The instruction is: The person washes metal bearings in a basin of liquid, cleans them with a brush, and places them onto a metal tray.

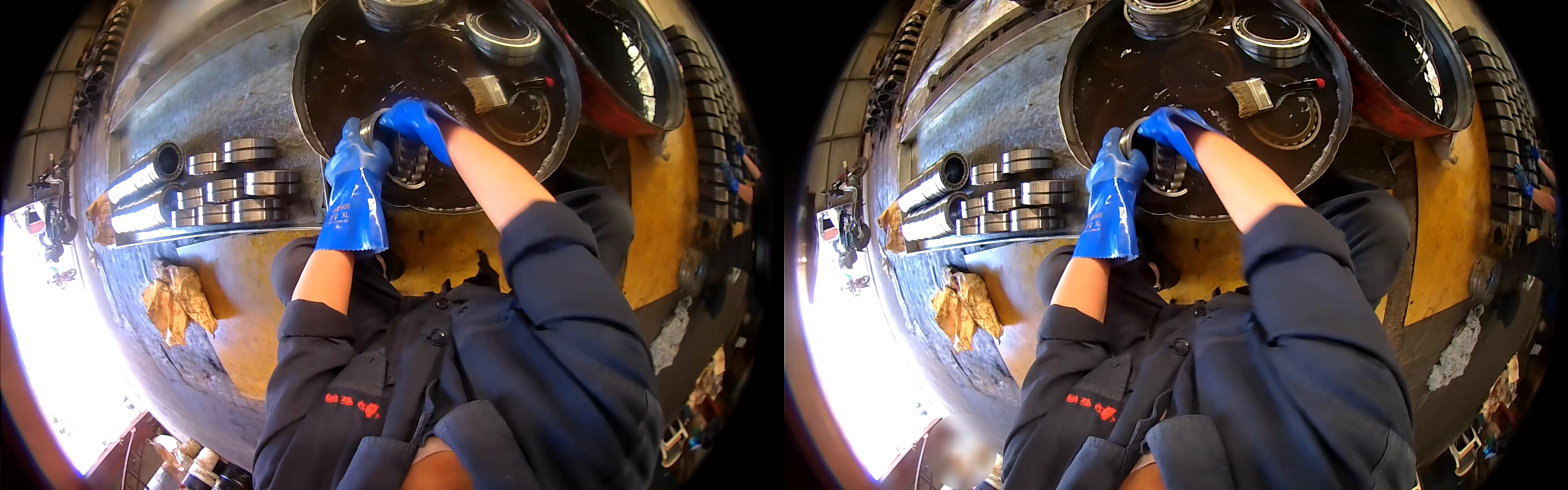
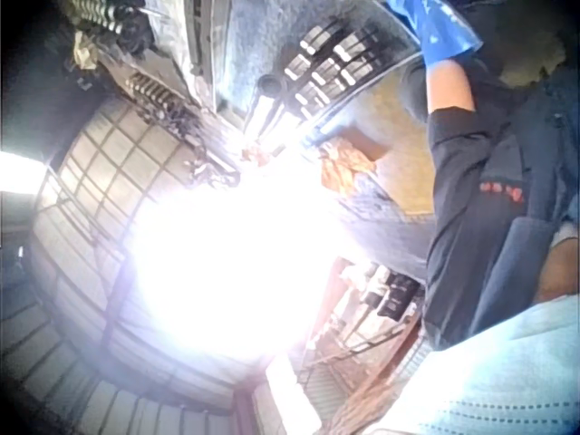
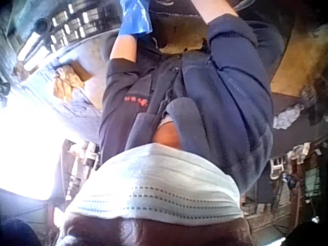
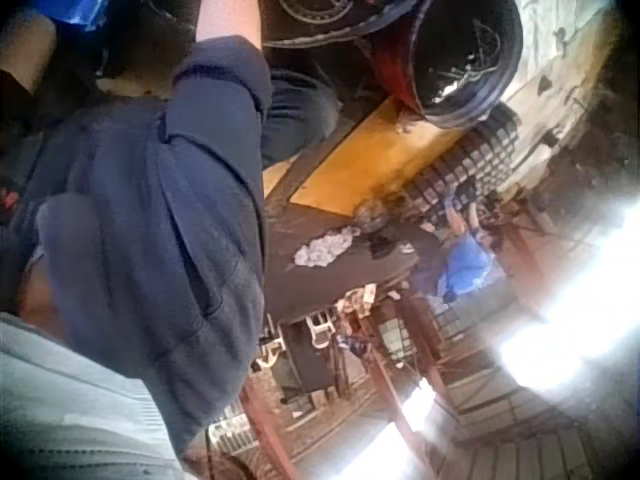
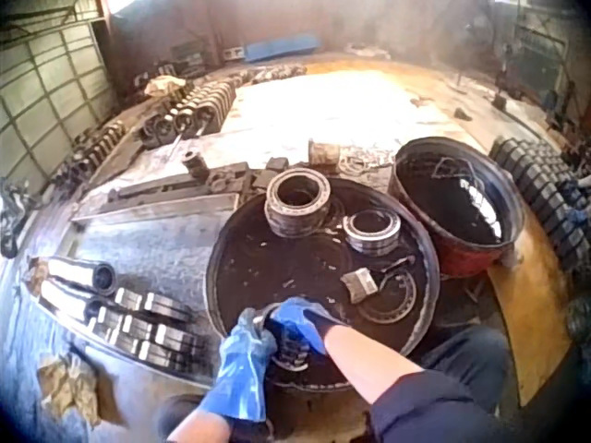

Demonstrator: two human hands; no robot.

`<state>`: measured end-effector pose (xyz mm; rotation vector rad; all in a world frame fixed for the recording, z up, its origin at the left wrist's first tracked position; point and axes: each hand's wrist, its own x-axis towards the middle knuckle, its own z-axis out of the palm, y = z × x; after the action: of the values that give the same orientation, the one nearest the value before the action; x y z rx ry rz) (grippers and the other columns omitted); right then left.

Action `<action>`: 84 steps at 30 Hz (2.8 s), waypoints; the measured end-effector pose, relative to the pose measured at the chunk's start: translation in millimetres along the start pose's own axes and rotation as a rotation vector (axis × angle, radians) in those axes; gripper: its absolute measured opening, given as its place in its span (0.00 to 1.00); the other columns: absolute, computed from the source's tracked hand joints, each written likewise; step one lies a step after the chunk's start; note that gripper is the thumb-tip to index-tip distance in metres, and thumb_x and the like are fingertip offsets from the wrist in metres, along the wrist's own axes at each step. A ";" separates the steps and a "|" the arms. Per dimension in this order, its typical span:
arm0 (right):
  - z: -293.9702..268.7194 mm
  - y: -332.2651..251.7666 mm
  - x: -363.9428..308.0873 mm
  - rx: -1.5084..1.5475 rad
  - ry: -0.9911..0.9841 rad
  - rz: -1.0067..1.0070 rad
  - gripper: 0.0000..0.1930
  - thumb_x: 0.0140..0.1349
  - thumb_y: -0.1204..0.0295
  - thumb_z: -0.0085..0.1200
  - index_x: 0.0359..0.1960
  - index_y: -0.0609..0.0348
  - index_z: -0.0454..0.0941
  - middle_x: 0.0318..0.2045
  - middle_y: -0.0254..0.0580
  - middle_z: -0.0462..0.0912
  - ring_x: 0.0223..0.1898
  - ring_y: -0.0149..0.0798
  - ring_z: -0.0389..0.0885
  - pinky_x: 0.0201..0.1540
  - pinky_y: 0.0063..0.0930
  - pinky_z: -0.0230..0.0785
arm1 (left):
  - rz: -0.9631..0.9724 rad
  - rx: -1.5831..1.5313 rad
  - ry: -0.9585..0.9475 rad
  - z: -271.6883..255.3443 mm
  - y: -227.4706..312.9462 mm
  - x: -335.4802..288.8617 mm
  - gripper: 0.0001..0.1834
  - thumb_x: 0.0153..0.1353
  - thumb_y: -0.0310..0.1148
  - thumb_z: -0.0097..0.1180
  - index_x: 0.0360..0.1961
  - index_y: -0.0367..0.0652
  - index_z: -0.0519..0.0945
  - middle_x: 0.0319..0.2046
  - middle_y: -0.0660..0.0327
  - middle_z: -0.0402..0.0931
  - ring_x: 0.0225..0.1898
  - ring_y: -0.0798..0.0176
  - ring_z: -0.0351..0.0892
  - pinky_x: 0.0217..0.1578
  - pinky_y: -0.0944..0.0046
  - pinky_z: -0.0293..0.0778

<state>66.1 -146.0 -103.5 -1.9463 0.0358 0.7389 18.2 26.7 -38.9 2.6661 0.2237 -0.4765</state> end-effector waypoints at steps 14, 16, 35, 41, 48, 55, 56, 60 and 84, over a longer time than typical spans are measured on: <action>-16.2 -42.7 -13.3 -0.055 0.019 0.015 0.20 0.64 0.59 0.64 0.51 0.60 0.91 0.43 0.57 0.92 0.46 0.46 0.89 0.55 0.39 0.78 | -0.027 -0.006 -0.038 0.9 -0.6 0.4 0.40 0.68 0.51 0.58 0.80 0.57 0.65 0.66 0.45 0.80 0.65 0.45 0.84 0.68 0.48 0.75; -1.8 -41.4 -13.5 0.079 -0.072 -0.073 0.21 0.64 0.58 0.63 0.53 0.57 0.92 0.45 0.55 0.92 0.49 0.46 0.89 0.57 0.42 0.77 | -0.043 -0.017 0.020 6.7 -18.3 2.3 0.39 0.69 0.52 0.57 0.79 0.57 0.66 0.65 0.44 0.81 0.65 0.44 0.84 0.67 0.48 0.76; 54.5 25.1 -34.5 0.113 0.359 -0.074 0.37 0.61 0.62 0.66 0.71 0.65 0.71 0.57 0.57 0.84 0.59 0.46 0.84 0.62 0.41 0.77 | -0.076 -0.040 -0.065 -5.1 -9.3 -9.1 0.43 0.67 0.53 0.58 0.82 0.60 0.61 0.66 0.46 0.80 0.63 0.40 0.84 0.67 0.43 0.75; 40.2 -8.2 -51.9 -0.122 0.331 0.078 0.41 0.59 0.55 0.70 0.71 0.63 0.72 0.57 0.62 0.88 0.60 0.58 0.88 0.65 0.47 0.78 | -0.104 -0.049 -0.059 -2.2 -15.1 -10.3 0.43 0.66 0.52 0.60 0.82 0.60 0.62 0.66 0.46 0.80 0.62 0.41 0.84 0.66 0.43 0.76; 31.7 -44.9 -33.9 0.203 0.019 -0.123 0.21 0.64 0.67 0.60 0.56 0.67 0.85 0.49 0.49 0.90 0.50 0.42 0.87 0.57 0.38 0.79 | -0.081 -0.079 0.012 4.7 -28.0 -11.7 0.41 0.67 0.51 0.60 0.80 0.60 0.65 0.63 0.44 0.82 0.62 0.40 0.84 0.67 0.45 0.75; 77.6 29.5 -77.4 -0.059 0.373 -0.162 0.54 0.57 0.45 0.74 0.78 0.59 0.60 0.70 0.65 0.77 0.67 0.62 0.82 0.71 0.49 0.73 | -0.155 -0.054 0.048 -1.0 -18.9 -5.6 0.35 0.64 0.47 0.62 0.74 0.61 0.73 0.62 0.44 0.83 0.61 0.40 0.85 0.64 0.45 0.79; 61.7 -0.3 -73.5 -0.080 0.333 -0.104 0.49 0.59 0.45 0.71 0.75 0.60 0.65 0.65 0.65 0.81 0.64 0.62 0.83 0.68 0.49 0.75 | -0.127 -0.078 0.072 1.8 -22.4 -5.7 0.34 0.64 0.46 0.62 0.73 0.61 0.74 0.62 0.44 0.83 0.62 0.39 0.85 0.64 0.44 0.79; -8.1 -4.8 -8.3 -0.111 0.045 -0.369 0.25 0.63 0.56 0.64 0.53 0.64 0.86 0.56 0.62 0.88 0.59 0.61 0.87 0.61 0.49 0.77 | 0.008 -0.149 0.126 12.4 -6.0 -1.6 0.34 0.65 0.43 0.61 0.73 0.59 0.75 0.64 0.44 0.82 0.63 0.37 0.82 0.66 0.45 0.77; 61.9 -2.8 -78.0 -0.067 0.408 0.178 0.46 0.63 0.48 0.65 0.79 0.53 0.61 0.68 0.62 0.78 0.69 0.60 0.80 0.70 0.51 0.74 | 0.082 -0.129 0.152 11.7 -16.7 -3.6 0.35 0.65 0.44 0.60 0.74 0.53 0.74 0.66 0.45 0.80 0.65 0.39 0.82 0.66 0.48 0.77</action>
<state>-26.0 -115.9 -80.2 -2.1495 0.4425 0.4491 7.6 36.3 -53.9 2.5747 0.1826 -0.2254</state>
